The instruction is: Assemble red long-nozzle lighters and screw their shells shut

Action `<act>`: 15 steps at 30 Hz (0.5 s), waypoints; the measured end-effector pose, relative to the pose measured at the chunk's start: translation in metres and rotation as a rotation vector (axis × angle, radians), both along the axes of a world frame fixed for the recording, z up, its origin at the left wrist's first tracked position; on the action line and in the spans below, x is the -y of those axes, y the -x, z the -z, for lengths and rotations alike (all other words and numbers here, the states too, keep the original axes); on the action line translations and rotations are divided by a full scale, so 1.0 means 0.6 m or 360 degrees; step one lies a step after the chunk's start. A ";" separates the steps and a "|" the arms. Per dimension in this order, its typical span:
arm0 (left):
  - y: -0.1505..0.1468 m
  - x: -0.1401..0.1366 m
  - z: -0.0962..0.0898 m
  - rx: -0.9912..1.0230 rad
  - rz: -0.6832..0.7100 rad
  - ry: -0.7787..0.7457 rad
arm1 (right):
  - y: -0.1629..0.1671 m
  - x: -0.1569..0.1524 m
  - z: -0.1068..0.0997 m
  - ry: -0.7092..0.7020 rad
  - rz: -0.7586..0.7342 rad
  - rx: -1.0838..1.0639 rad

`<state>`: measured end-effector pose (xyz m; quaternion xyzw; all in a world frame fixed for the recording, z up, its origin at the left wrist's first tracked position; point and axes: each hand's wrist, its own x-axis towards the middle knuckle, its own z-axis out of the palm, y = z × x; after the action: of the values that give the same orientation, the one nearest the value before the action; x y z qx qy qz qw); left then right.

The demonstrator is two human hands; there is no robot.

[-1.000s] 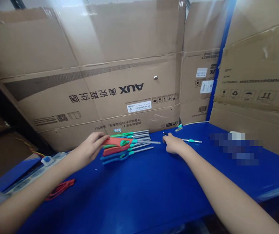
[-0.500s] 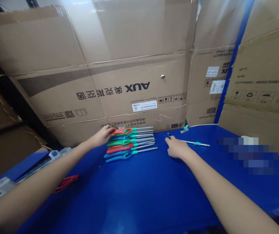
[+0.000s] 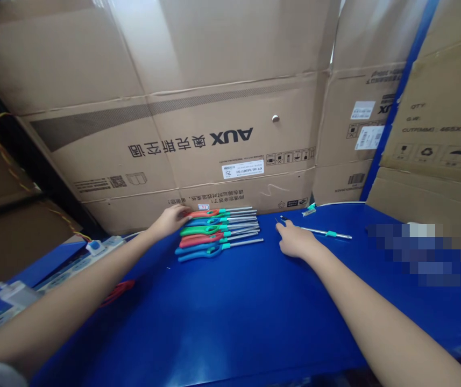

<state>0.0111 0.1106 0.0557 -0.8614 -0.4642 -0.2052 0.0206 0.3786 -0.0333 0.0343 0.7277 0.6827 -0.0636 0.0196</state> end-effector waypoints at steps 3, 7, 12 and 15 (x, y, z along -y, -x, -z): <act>-0.008 0.015 -0.010 -0.0006 -0.0162 -0.0054 | -0.002 -0.002 0.004 -0.0015 -0.0002 0.0008; 0.005 0.049 -0.051 -0.0088 -0.0340 -0.0084 | -0.008 -0.005 0.008 -0.0085 -0.0015 0.0027; 0.081 0.127 -0.087 -0.0459 -0.0480 0.0311 | -0.007 -0.005 0.002 -0.0271 -0.0019 0.0014; 0.135 0.182 -0.074 -0.0633 -0.0561 0.0566 | 0.002 -0.003 -0.003 -0.0362 -0.0038 -0.0034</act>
<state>-0.0699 0.0014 0.1003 -0.7811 -0.6217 0.0582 -0.0046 0.3776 -0.0317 0.0361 0.7163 0.6942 0.0067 -0.0695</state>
